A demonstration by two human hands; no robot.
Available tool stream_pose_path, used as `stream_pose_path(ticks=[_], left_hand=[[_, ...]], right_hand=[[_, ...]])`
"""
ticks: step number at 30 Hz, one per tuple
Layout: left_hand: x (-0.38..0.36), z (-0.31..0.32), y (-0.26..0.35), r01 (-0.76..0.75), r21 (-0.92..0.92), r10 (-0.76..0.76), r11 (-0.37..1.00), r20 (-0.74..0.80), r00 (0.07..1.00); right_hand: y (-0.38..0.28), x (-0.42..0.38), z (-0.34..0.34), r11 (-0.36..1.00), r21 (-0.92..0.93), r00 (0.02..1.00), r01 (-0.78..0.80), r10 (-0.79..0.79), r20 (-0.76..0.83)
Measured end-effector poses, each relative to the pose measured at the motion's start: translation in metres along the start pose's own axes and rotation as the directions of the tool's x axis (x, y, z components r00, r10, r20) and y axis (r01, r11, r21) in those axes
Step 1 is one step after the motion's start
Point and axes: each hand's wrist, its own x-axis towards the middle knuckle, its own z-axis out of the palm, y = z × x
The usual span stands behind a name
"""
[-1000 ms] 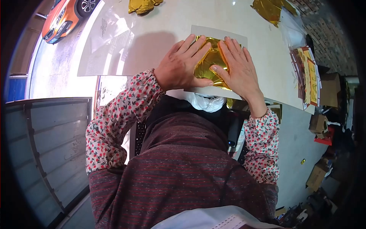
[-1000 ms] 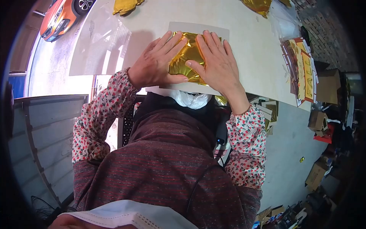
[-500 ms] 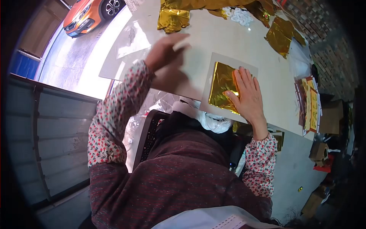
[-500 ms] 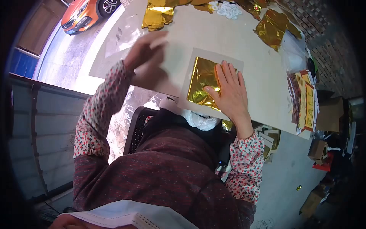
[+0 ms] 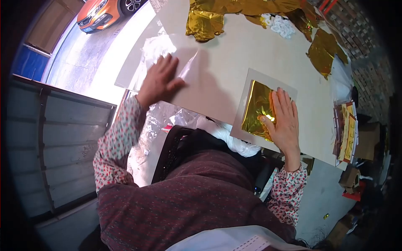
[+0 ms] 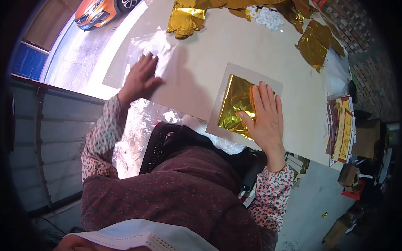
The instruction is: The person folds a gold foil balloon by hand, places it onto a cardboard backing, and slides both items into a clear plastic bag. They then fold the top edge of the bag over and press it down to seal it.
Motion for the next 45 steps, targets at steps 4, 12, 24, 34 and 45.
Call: stream_pose_path(ticks=[4,12,24,34,45], left_hand=[[-0.034,-0.027,0.085,-0.041,-0.09,0.053,0.995,0.128,0.99],[-0.088,-0.03,0.168,0.138,-0.886,0.103,0.443,0.203,0.974],[-0.03,0.005,0.234,0.673,-0.645,0.047,-0.361,0.708,0.704],[-0.05,0.017,0.25,0.582,-0.705,0.012,-0.405,0.633,0.774],[-0.081,0.036,0.255,0.566,-0.717,0.094,-0.406,0.583,0.807]], right_hand=[[0.002,0.0,0.003,1.0,-0.014,1.0,0.0,0.0,-0.005],[0.008,-0.001,0.01,0.999,-0.031,0.999,0.009,-0.01,-0.031],[0.005,0.0,0.011,1.0,-0.01,0.999,0.003,-0.003,-0.038],[0.007,-0.013,0.004,0.998,0.034,0.998,0.056,-0.057,0.028],[0.01,-0.053,0.001,0.973,0.229,0.999,0.016,-0.026,0.04]])
